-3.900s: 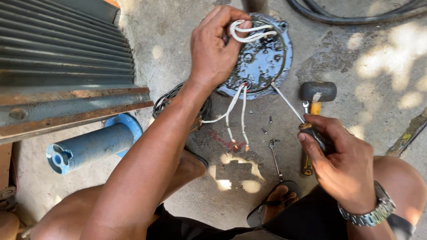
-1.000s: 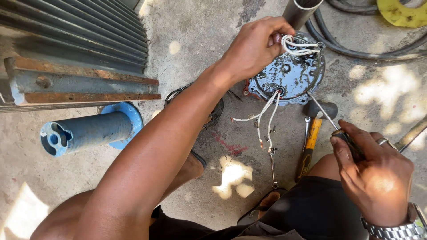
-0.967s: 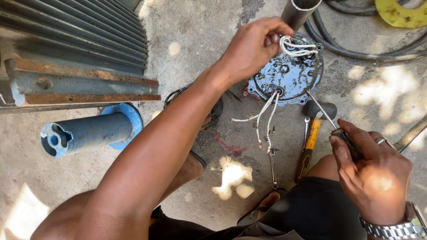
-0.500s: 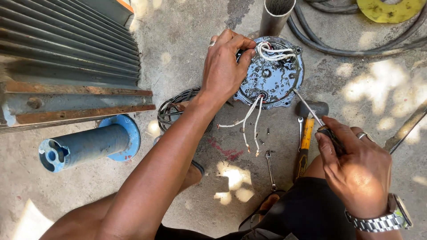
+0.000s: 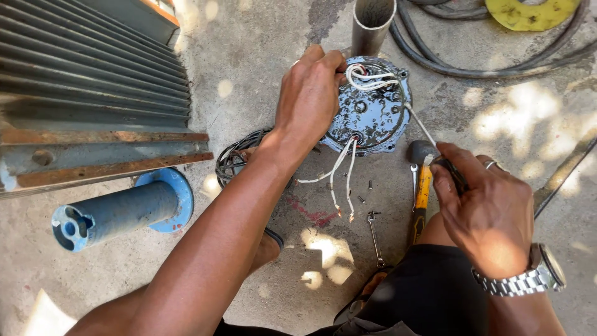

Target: The person sits on the ground repairing an electric water pump. They lift off the pump's motor housing, disconnect the wired lead connectors between the pump body and the end bell, then use a screwdriver to unscrew the end-bell cover and handle the loose wires.

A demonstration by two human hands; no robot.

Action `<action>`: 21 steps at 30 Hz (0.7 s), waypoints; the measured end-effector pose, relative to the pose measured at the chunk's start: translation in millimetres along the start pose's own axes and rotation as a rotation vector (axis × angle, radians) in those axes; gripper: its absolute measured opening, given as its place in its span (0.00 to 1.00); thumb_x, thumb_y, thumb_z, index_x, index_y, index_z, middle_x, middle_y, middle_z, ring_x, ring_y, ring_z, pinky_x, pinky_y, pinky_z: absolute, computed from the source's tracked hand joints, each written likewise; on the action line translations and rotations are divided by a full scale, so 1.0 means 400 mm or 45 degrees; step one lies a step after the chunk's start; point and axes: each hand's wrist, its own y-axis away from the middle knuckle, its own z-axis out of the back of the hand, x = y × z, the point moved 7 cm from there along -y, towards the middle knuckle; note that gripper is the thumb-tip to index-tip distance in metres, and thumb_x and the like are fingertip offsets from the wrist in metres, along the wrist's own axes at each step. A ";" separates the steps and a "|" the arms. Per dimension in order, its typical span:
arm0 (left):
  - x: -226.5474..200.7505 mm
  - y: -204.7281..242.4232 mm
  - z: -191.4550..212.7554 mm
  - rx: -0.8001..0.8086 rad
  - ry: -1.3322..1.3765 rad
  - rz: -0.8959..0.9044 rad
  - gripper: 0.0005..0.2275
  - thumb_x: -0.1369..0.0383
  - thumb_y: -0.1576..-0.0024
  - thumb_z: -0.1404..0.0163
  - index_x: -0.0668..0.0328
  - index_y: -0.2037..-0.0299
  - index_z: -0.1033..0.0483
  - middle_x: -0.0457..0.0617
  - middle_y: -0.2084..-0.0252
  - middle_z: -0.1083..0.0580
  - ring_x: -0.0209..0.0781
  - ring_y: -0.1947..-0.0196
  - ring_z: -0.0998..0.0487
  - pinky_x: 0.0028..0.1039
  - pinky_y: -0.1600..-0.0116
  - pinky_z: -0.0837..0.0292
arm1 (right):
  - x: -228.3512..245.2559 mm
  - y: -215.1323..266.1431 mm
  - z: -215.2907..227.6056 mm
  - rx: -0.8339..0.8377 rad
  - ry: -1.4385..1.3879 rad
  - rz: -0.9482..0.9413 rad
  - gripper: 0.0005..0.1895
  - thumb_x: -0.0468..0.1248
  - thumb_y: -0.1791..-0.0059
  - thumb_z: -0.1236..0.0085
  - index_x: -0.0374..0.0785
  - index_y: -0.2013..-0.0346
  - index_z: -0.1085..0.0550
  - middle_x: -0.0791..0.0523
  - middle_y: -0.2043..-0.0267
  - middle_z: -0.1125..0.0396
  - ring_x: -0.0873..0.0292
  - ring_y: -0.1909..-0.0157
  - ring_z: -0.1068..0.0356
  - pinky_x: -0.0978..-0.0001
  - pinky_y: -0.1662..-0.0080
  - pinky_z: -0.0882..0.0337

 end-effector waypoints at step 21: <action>-0.006 0.019 0.018 -0.144 0.119 -0.020 0.04 0.83 0.48 0.45 0.69 0.68 0.20 0.48 0.73 0.33 0.33 0.80 0.31 0.19 0.78 0.25 | -0.018 0.045 -0.024 0.015 -0.215 -0.049 0.11 0.35 0.47 0.41 0.36 0.51 0.21 0.57 0.84 0.34 0.61 0.89 0.44 0.68 0.84 0.46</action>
